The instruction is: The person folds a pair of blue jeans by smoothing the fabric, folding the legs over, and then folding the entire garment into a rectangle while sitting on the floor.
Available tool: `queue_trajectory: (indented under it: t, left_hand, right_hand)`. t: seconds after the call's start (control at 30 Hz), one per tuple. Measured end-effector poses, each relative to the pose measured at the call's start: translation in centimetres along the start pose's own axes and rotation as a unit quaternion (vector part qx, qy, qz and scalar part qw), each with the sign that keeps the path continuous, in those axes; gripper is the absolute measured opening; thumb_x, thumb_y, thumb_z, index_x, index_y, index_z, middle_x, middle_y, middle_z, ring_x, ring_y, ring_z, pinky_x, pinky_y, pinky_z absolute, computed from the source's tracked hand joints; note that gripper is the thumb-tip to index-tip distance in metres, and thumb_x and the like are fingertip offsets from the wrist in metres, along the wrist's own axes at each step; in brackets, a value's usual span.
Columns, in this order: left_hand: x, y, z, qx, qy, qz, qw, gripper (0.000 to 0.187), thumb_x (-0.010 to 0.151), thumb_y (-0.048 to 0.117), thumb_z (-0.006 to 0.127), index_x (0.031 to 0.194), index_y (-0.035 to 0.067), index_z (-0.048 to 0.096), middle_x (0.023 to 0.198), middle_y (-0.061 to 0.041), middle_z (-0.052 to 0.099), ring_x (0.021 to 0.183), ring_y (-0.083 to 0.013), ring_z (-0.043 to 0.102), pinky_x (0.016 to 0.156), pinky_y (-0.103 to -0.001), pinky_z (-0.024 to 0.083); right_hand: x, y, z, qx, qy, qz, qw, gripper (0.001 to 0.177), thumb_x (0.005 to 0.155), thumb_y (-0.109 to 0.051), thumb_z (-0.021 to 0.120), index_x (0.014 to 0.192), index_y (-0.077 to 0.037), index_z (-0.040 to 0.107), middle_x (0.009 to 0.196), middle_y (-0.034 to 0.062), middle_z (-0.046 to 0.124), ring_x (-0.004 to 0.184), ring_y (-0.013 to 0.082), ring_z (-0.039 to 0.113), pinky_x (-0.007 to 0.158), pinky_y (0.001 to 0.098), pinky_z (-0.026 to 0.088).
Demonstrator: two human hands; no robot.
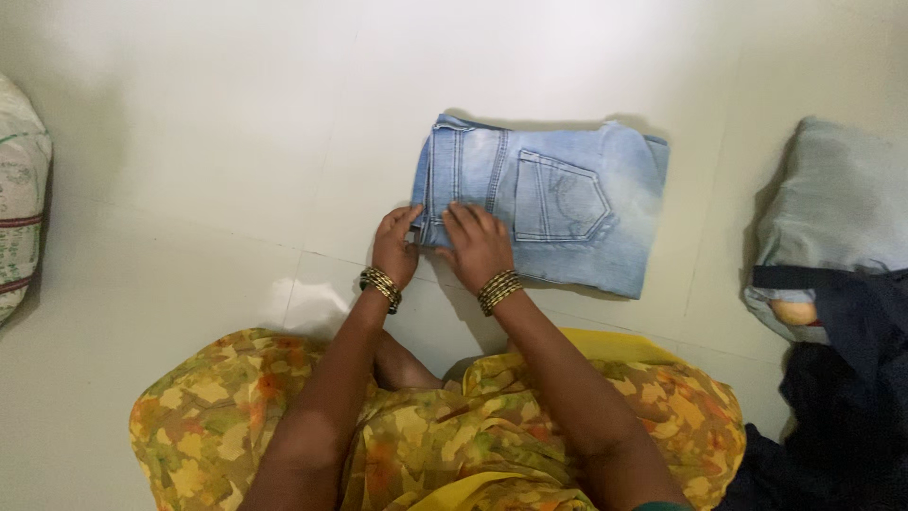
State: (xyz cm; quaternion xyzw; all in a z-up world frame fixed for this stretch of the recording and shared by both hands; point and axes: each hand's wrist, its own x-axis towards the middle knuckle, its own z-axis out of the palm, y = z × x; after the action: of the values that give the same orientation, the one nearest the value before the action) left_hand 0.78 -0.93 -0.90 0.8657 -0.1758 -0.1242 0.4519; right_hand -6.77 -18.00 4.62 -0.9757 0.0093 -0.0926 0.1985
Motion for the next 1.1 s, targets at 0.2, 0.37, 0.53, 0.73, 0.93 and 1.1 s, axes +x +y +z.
queue_trajectory:
  t: [0.2,0.37,0.53,0.73,0.93,1.1]
  left_hand:
    - [-0.3,2.1,-0.9,0.044,0.033,-0.015,0.998,0.064,0.074,-0.008,0.075,0.131,0.017,0.065,0.122,-0.01,0.062,0.113,-0.0274,0.061,0.097,-0.036,0.053]
    - [-0.3,2.5,-0.8,0.03,0.033,-0.067,0.997,0.053,0.079,0.0,0.078,0.128,0.017,0.067,0.117,-0.008,0.062,0.099,-0.0242,0.063,0.088,-0.036,0.056]
    - [-0.2,1.8,-0.3,0.054,0.07,-0.026,0.996,0.043,0.083,0.014,0.082,0.123,0.016,0.068,0.112,-0.008,0.062,0.098,-0.0249,0.064,0.085,-0.037,0.055]
    - [-0.1,2.3,-0.5,0.039,0.063,-0.059,0.996,0.039,0.08,0.012,0.08,0.117,0.016,0.069,0.11,-0.008,0.063,0.088,-0.0237,0.066,0.078,-0.036,0.056]
    - [0.4,2.2,-0.6,0.01,0.051,-0.08,0.995,0.021,0.087,0.014,0.079,0.104,0.011,0.067,0.1,-0.005,0.066,0.081,-0.019,0.067,0.072,-0.035,0.056]
    - [-0.5,2.0,-1.0,-0.031,0.047,-0.049,0.997,0.013,0.087,0.008,0.077,0.094,0.008,0.066,0.091,-0.005,0.065,0.075,-0.0182,0.062,0.068,-0.034,0.053]
  right_hand:
    - [0.6,2.5,-1.2,0.265,0.139,0.207,0.931,0.031,0.103,-0.033,0.064,0.125,-0.013,0.07,0.117,0.0098,0.072,0.11,0.0256,0.068,0.097,0.0431,0.054]
    - [1.2,1.0,-1.1,0.14,0.209,0.071,0.965,0.029,0.102,-0.027,0.063,0.125,-0.011,0.068,0.13,0.0111,0.068,0.121,0.0304,0.061,0.105,0.0471,0.049]
    - [0.6,-1.8,1.1,-0.011,0.052,-0.016,0.998,0.053,0.086,-0.038,0.077,0.13,-0.01,0.066,0.139,0.0115,0.06,0.127,0.0353,0.051,0.103,0.0546,0.04]
    - [0.5,-1.7,0.7,-0.009,0.02,-0.021,1.0,0.065,0.071,-0.025,0.083,0.132,-0.007,0.066,0.138,0.0122,0.059,0.122,0.0359,0.051,0.097,0.053,0.04]
    - [0.2,1.0,2.3,0.108,0.121,0.073,0.984,0.041,0.082,-0.011,0.067,0.122,-0.006,0.072,0.12,0.0126,0.067,0.111,0.0311,0.06,0.101,0.0443,0.051]
    - [1.0,4.2,-0.8,0.316,0.226,0.278,0.879,0.014,0.096,-0.013,0.065,0.103,-0.003,0.073,0.094,0.0135,0.071,0.081,0.0287,0.065,0.076,0.0421,0.052]
